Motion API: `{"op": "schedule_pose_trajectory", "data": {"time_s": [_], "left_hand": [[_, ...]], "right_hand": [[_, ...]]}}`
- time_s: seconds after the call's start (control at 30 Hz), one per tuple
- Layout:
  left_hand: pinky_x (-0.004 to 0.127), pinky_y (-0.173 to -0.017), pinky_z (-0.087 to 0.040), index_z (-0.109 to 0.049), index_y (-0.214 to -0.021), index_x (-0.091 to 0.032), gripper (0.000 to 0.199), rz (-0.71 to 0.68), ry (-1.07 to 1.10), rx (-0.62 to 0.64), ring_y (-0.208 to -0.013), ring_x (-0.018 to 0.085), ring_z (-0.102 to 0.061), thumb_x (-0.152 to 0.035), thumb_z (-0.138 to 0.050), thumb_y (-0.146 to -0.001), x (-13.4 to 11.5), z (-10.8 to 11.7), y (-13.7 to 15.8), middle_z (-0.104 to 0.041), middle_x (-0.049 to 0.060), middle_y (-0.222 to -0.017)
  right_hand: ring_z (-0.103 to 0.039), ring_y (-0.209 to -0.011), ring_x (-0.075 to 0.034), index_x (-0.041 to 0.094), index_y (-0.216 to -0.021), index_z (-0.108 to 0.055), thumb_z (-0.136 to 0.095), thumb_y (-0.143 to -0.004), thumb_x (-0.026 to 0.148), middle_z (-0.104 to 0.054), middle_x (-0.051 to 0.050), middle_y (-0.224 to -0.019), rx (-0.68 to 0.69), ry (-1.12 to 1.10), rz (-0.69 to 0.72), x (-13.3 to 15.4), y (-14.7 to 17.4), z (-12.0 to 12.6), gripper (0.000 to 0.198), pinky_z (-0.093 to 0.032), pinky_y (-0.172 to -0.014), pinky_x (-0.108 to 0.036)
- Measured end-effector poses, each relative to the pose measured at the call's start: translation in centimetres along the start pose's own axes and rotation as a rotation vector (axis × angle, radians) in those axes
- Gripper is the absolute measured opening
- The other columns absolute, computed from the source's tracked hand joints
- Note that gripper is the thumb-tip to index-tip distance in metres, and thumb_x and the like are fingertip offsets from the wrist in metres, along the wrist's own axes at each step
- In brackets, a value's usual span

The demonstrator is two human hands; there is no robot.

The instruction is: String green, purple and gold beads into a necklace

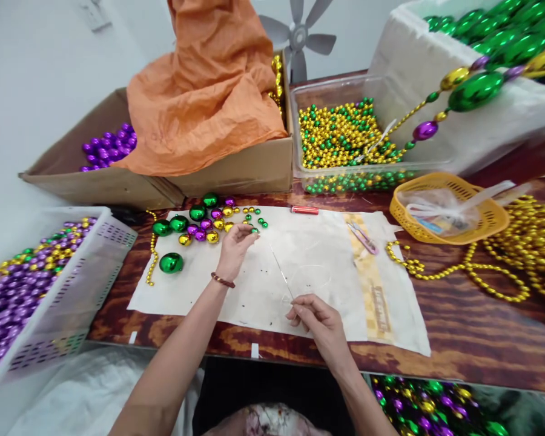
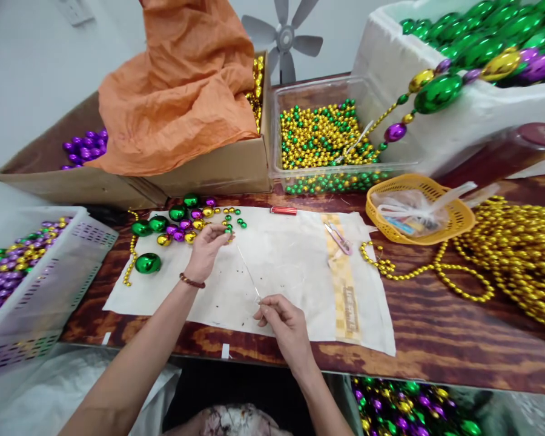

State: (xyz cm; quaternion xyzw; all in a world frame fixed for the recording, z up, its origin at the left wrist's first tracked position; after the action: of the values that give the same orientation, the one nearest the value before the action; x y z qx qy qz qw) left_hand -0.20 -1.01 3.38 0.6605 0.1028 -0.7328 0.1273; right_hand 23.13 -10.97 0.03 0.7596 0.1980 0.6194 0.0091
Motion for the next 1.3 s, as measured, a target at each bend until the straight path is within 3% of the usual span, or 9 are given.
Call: {"op": "schedule_pose_trajectory", "data": {"time_s": [0.07, 0.13, 0.33, 0.8, 1.0, 1.13, 1.3], "left_hand": [[0.031, -0.078, -0.049, -0.068, -0.097, -0.018, 0.025, 0.174, 0.353, 0.064, -0.083, 0.016, -0.068, -0.032, -0.077, -0.078, 0.1, 0.1, 2.0, -0.072, 0.004, -0.090], [0.031, -0.084, -0.052, -0.071, -0.103, -0.017, 0.028, 0.278, 0.544, 0.139, -0.085, 0.015, -0.070, -0.030, -0.078, -0.079, -0.3, -0.1, 4.0, -0.073, 0.005, -0.092], [0.043, -0.099, -0.054, -0.073, -0.112, -0.020, 0.027, 0.323, 0.725, 0.152, -0.090, 0.018, -0.072, -0.026, -0.074, -0.085, -1.0, 0.6, 6.7, -0.072, 0.003, -0.092], [0.050, -0.098, -0.056, -0.075, -0.103, -0.017, 0.023, 0.344, 0.764, 0.175, -0.084, 0.018, -0.072, -0.020, -0.078, -0.081, -0.3, 1.3, 6.8, -0.072, 0.002, -0.090], [0.042, -0.092, -0.056, -0.075, -0.106, -0.019, 0.030, 0.333, 0.696, 0.145, -0.081, 0.017, -0.073, -0.021, -0.081, -0.077, -0.3, 1.3, 7.3, -0.071, 0.001, -0.087], [0.036, -0.089, -0.055, -0.078, -0.092, -0.015, 0.022, 0.336, 0.593, 0.123, -0.089, 0.019, -0.071, -0.029, -0.083, -0.076, 0.2, 0.7, 8.1, -0.074, 0.006, -0.091], [0.026, -0.074, -0.052, -0.080, -0.082, -0.016, 0.021, 0.241, 0.440, 0.014, -0.080, 0.014, -0.064, -0.035, -0.082, -0.075, -0.1, 0.4, 7.9, -0.073, 0.005, -0.084]], "right_hand": [[-0.063, -0.056, -0.015, 0.019, -0.085, -0.069, -0.069, -0.087, 0.044, -0.072, -0.003, -0.070, 0.025, 0.035, 0.036, 0.5, 0.0, -0.5, 0.025, -0.050, -0.054, -0.025], [-0.062, -0.055, -0.014, 0.019, -0.086, -0.069, -0.066, -0.089, 0.043, -0.071, -0.002, -0.069, 0.048, 0.082, 0.068, 0.8, 0.2, -1.0, 0.024, -0.051, -0.055, -0.026], [-0.059, -0.051, -0.013, 0.020, -0.087, -0.069, -0.061, -0.093, 0.036, -0.066, 0.000, -0.063, 0.086, 0.205, 0.117, 1.1, 1.2, -2.0, 0.019, -0.048, -0.053, -0.025], [-0.056, -0.052, -0.012, 0.021, -0.089, -0.068, -0.057, -0.096, 0.031, -0.062, 0.002, -0.062, 0.108, 0.344, 0.132, 0.6, 1.4, -2.0, 0.016, -0.044, -0.054, -0.023], [-0.059, -0.055, -0.013, 0.019, -0.091, -0.066, -0.055, -0.097, 0.036, -0.064, 0.001, -0.067, 0.113, 0.344, 0.103, -0.1, 0.8, -2.6, 0.021, -0.048, -0.056, -0.023], [-0.062, -0.058, -0.014, 0.019, -0.092, -0.064, -0.052, -0.097, 0.038, -0.067, -0.001, -0.072, 0.109, 0.355, 0.110, -0.6, -0.3, -3.2, 0.023, -0.051, -0.059, -0.024], [-0.070, -0.073, -0.019, 0.021, -0.098, -0.067, -0.050, -0.098, 0.040, -0.073, -0.006, -0.090, 0.046, 0.658, 0.228, 0.6, -1.5, -2.2, 0.025, -0.054, -0.066, -0.028]]}}
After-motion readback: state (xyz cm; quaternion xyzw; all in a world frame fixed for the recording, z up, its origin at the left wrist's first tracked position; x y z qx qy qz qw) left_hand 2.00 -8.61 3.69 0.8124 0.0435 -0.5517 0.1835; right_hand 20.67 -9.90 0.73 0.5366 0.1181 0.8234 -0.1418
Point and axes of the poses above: each hand's wrist, its own y-axis away from the middle knuckle, its own z-axis out of the back of the hand, x = y × z, the point moved 6 cm from there along -y, towards the middle knuckle
